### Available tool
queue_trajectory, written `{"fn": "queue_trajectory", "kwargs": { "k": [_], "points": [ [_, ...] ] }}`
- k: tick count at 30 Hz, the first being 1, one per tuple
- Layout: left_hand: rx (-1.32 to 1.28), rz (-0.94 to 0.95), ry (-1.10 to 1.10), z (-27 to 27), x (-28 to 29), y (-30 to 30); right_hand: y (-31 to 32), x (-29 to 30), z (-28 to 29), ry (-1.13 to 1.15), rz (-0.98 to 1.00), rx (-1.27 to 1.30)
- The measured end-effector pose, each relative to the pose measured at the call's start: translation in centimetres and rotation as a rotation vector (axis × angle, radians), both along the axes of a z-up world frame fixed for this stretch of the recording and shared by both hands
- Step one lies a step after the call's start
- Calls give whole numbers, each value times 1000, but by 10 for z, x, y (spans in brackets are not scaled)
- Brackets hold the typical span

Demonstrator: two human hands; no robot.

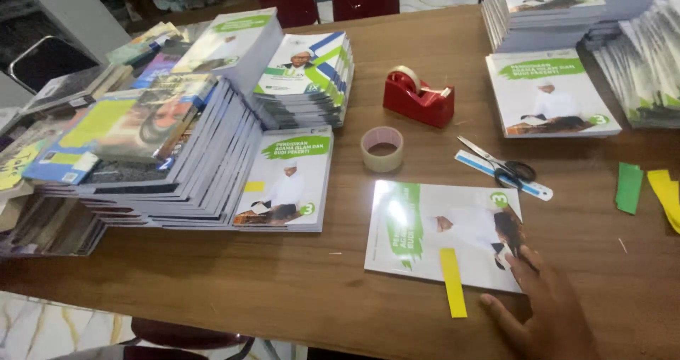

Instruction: Applying colored strips and tape to the covers of books.

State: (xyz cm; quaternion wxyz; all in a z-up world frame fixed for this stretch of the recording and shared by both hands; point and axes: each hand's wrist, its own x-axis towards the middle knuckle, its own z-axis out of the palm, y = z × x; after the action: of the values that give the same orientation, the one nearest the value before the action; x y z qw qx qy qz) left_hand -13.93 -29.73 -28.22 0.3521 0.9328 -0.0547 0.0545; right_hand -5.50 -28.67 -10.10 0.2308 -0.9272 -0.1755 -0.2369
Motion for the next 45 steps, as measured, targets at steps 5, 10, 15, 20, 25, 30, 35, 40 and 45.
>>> {"fn": "queue_trajectory", "kwargs": {
  "k": [5,10,15,20,25,30,35,40,45],
  "points": [
    [97,-23,98,-74,98,-69,-13,19,16,185,41,167],
    [194,-60,161,-31,179,-31,-59,92,15,271,45,67],
    [-363,-745,-503,312,143,181,-76,148,-7,69,-8,-198],
    [22,-602,-658,257,221,156,-56,130,34,297,-88,-339],
    [437,-517,-180,260,247,150,-62,111,39,278,-122,-300],
    [475,-486,74,252,270,167,-81,55,47,254,-111,-131],
    [305,-532,-176,225,268,184,-115,-10,26,288,-195,-63],
    [123,-808,-419,241,201,157,-131,-69,-10,184,-284,-11],
    [455,-762,-334,217,150,122,-111,-117,4,163,-311,96]
  ]
}}
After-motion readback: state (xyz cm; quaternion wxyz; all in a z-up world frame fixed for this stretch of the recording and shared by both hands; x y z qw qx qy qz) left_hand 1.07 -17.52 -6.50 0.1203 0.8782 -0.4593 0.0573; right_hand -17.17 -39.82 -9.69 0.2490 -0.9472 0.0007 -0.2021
